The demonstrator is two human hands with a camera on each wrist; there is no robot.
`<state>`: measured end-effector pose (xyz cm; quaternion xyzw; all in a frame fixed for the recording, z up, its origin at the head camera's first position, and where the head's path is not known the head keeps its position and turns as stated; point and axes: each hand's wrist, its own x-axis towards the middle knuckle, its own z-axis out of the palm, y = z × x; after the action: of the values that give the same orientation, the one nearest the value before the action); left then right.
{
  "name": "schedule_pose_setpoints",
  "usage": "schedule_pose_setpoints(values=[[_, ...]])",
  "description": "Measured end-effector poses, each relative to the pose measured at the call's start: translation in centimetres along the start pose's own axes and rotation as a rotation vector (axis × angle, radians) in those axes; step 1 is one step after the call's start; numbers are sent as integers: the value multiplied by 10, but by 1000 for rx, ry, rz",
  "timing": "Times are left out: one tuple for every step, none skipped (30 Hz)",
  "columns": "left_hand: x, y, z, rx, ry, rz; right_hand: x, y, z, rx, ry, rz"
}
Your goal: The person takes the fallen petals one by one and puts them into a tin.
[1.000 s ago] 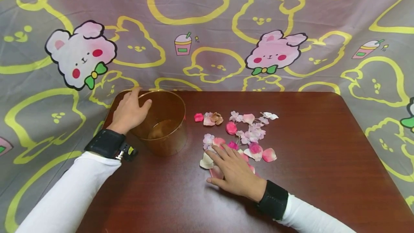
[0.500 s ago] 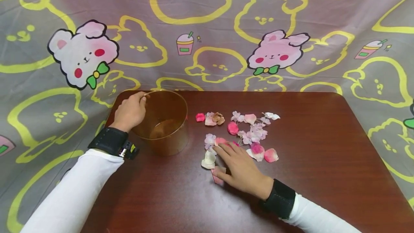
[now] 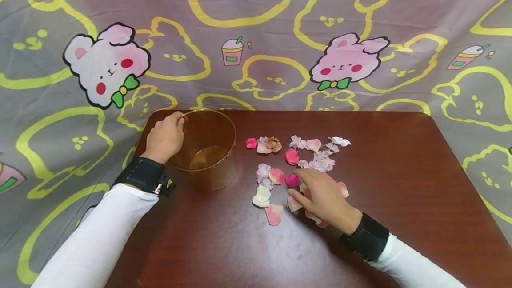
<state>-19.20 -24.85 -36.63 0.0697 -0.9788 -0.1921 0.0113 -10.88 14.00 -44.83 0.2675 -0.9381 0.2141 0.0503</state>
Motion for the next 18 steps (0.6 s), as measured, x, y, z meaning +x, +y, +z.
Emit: schedule_pose_setpoints(values=[[0, 0, 0, 1, 1, -2, -1, 4, -2, -9, -8, 22], [0, 0, 0, 1, 2, -4, -2, 8, -3, -18, -15, 44], [0, 0, 1, 1, 2, -5, -3, 12, -5, -22, -23, 67], [0, 0, 1, 1, 1, -6, -4, 16, -6, -30, -28, 84], [1, 1, 1, 1, 1, -6, -5, 20, -8, -39, -30, 97], [1, 2, 1, 2, 0, -5, -6, 25, -10, -50, -30, 107], [2, 3, 1, 3, -2, -3, -7, 29, -11, -65, -27, 115], [2, 4, 1, 5, -5, -1, -8, 33, -13, -81, -23, 122], [3, 4, 1, 8, -7, 0, -9, 37, -15, -96, -19, 127], [3, 4, 1, 12, -9, -1, -10, 41, -17, -109, -14, 131], [3, 4, 1, 15, -8, -1, -11, 45, -19, -121, -12, 134], [3, 4, 1, 20, -7, -3, -12, 48, -21, -131, -14, 139], [3, 4, 1, 24, -6, -6, -12, 52, -23, -136, -15, 144], [3, 3, 0, 27, -5, -9, -13, 55, -24, -134, -22, 154], [2, 2, 0, 29, -4, -11, -14, 58, -26, -128, -29, 166], [2, 1, 0, 30, -5, -12, -15, 61, -27, -123, -38, 180], [0, 1, -1, 30, -6, -11, -16, 64, -28, -118, -47, 193], [0, 0, -1, 28, -8, -11, -17, 67, -29, -113, -57, 205]])
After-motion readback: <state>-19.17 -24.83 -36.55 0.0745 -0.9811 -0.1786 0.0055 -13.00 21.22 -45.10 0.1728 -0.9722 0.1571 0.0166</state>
